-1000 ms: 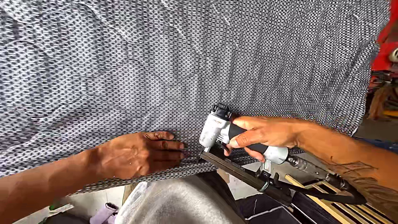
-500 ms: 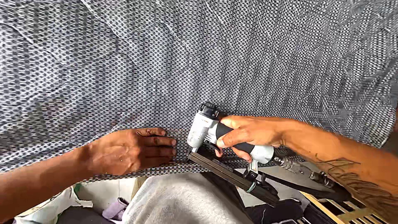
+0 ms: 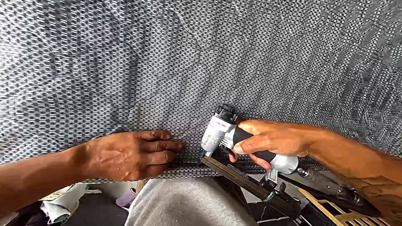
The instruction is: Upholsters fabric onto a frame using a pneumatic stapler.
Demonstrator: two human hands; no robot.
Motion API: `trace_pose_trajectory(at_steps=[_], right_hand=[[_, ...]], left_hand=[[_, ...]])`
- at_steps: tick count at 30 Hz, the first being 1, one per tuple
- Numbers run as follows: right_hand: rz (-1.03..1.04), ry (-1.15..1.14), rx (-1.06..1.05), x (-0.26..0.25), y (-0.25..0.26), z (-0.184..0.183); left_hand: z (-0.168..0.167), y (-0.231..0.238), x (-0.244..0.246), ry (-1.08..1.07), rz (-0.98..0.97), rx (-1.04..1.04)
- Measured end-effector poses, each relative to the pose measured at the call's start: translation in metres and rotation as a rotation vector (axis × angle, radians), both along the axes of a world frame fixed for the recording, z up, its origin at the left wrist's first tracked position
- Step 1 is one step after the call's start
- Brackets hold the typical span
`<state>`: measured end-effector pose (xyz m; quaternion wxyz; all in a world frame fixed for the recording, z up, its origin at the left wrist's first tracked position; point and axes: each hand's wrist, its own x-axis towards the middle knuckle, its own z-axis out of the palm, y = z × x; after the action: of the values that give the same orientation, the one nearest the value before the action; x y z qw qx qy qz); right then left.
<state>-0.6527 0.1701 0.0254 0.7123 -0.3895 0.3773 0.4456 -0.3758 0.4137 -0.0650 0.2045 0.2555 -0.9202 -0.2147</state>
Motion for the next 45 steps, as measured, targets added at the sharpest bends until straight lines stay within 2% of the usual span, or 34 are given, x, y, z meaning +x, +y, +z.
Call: trace_pose_trajectory(at_steps=[4, 8, 14, 27, 35, 38, 45], right_hand=[[-0.01, 0.018, 0.017, 0.028, 0.016, 0.001], [0.002, 0.02, 0.031, 0.055, 0.027, 0.001], [-0.011, 0.004, 0.057, 0.102, 0.05, -0.006], [-0.002, -0.029, 0.084, 0.178, 0.086, -0.013], [-0.033, -0.09, 0.07, 0.222, 0.12, -0.017], [-0.04, -0.099, 0.052, 0.232, 0.126, -0.019], [-0.057, -0.106, 0.032, 0.232, 0.128, -0.016]], left_hand=[[0.016, 0.029, 0.039, -0.1, 0.067, 0.047], [0.02, 0.072, 0.073, -0.069, 0.199, 0.08], [0.014, 0.127, 0.104, -0.105, 0.495, -0.036], [0.002, 0.152, 0.093, -0.046, 0.782, -0.158], [-0.028, 0.168, 0.101, 0.085, 1.184, -0.029], [-0.036, 0.166, 0.097, 0.097, 1.244, -0.103], [-0.041, 0.168, 0.078, 0.12, 1.317, -0.103]])
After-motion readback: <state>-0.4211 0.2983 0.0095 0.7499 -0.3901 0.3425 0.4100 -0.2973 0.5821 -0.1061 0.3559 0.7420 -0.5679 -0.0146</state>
